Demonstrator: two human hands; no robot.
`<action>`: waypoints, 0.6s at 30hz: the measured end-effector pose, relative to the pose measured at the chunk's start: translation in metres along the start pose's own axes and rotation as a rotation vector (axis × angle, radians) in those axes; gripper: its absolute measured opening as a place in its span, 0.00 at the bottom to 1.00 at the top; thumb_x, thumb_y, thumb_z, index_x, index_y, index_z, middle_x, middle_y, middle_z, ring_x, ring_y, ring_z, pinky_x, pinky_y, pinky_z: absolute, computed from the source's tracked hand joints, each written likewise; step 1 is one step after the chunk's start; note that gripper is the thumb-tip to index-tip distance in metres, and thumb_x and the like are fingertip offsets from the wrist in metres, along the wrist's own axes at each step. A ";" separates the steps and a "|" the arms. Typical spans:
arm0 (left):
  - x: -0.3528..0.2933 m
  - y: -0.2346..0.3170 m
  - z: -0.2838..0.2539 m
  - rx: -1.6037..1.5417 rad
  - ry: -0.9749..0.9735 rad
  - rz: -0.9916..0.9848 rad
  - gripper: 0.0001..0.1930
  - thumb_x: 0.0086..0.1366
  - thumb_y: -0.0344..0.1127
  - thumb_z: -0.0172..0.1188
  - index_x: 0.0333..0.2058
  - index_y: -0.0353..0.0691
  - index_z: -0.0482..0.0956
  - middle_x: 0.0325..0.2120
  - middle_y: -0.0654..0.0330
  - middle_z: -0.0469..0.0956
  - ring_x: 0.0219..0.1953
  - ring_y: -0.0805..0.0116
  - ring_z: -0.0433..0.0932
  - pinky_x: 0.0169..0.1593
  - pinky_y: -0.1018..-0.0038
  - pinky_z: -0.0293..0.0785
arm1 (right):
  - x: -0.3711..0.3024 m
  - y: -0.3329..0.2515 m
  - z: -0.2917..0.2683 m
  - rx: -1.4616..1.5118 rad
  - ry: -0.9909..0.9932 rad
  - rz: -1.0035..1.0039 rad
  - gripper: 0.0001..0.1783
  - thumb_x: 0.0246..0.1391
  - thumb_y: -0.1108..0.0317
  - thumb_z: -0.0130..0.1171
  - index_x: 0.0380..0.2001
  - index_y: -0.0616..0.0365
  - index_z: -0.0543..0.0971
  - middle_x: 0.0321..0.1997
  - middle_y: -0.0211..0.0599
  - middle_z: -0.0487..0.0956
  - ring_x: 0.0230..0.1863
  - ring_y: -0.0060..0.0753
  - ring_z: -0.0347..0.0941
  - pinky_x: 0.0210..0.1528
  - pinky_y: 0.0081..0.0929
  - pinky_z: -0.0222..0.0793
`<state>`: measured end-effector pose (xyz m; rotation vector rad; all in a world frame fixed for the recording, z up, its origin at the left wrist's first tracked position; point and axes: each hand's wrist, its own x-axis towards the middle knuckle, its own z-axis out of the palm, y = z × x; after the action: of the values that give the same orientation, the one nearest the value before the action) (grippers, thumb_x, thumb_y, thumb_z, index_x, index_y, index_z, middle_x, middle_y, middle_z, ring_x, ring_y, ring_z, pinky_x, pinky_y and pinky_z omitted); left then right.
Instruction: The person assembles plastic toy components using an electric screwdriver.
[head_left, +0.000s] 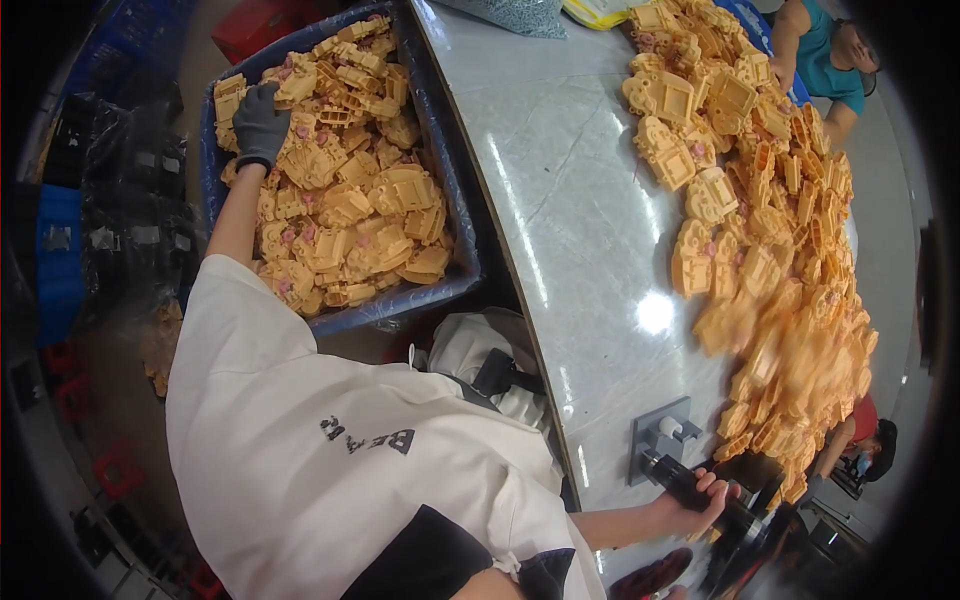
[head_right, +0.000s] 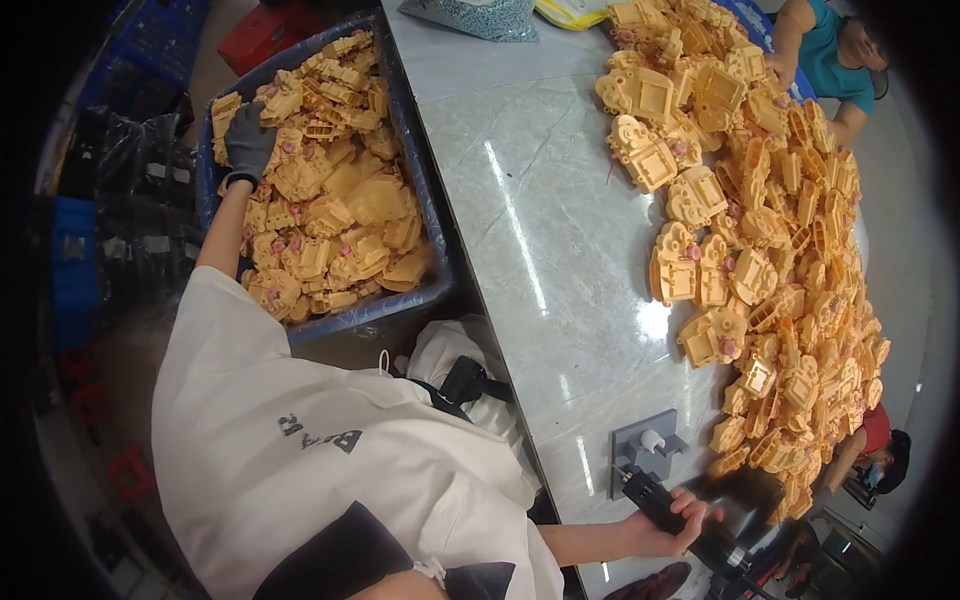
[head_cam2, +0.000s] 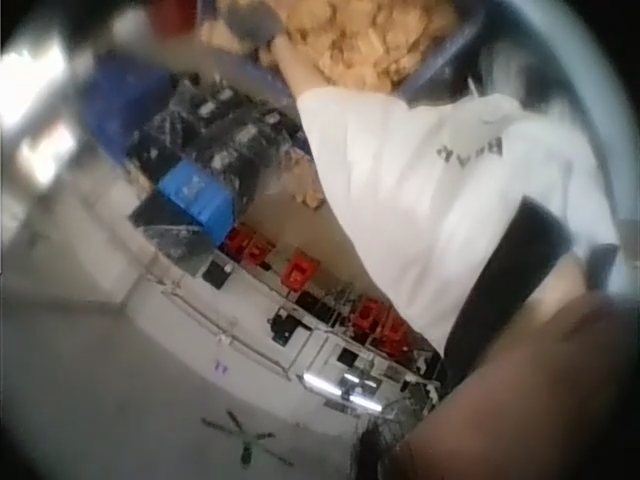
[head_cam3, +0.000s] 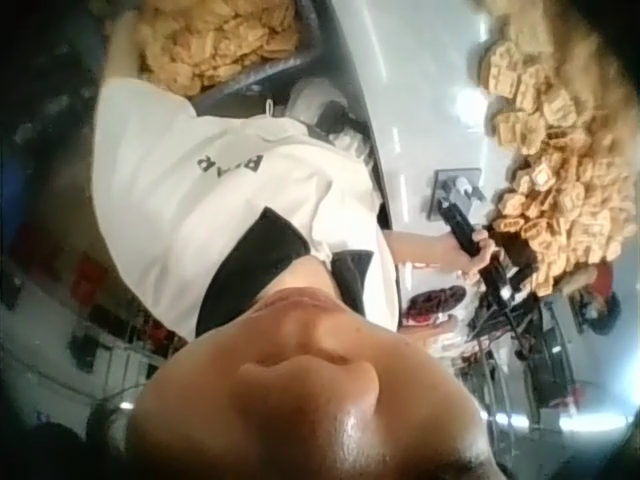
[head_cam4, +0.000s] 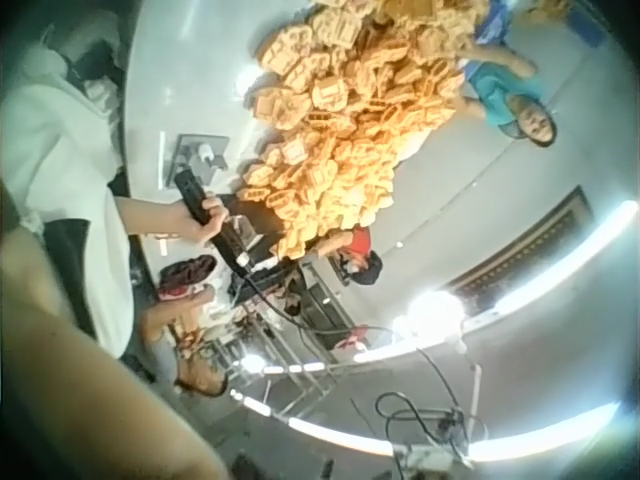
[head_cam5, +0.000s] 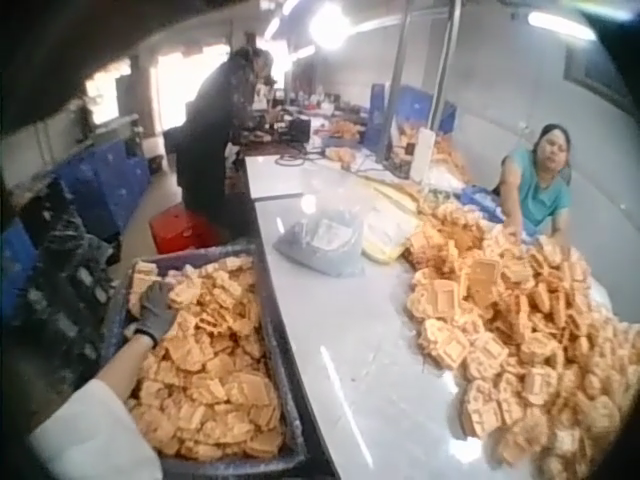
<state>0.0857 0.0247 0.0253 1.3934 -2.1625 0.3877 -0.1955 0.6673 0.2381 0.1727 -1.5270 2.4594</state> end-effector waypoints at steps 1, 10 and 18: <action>0.001 0.003 -0.007 0.066 -0.033 0.042 0.20 0.48 0.39 0.58 0.43 0.48 0.70 0.39 0.56 0.71 0.42 0.55 0.71 0.44 0.61 0.69 | 0.000 -0.001 -0.001 0.005 -0.020 0.005 0.10 0.49 0.75 0.50 0.37 0.58 0.68 0.21 0.27 0.63 0.22 0.23 0.58 0.34 0.24 0.61; -0.018 0.013 -0.017 0.039 0.081 0.189 0.20 0.49 0.30 0.53 0.44 0.49 0.70 0.42 0.55 0.69 0.44 0.54 0.69 0.47 0.59 0.65 | -0.001 -0.006 -0.013 -0.062 0.053 -0.059 0.18 0.48 0.72 0.49 0.44 0.63 0.64 0.21 0.28 0.61 0.23 0.22 0.58 0.34 0.24 0.58; -0.012 -0.098 0.047 -0.111 -0.058 -0.604 0.21 0.50 0.38 0.53 0.45 0.42 0.71 0.43 0.49 0.71 0.47 0.50 0.68 0.49 0.60 0.65 | -0.002 -0.011 -0.017 -0.097 0.060 -0.100 0.17 0.49 0.72 0.50 0.44 0.64 0.65 0.21 0.28 0.62 0.24 0.23 0.59 0.34 0.25 0.59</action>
<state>0.1650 -0.0316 -0.0245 1.9080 -1.6576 -0.0027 -0.1907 0.6866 0.2398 0.1517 -1.5685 2.2882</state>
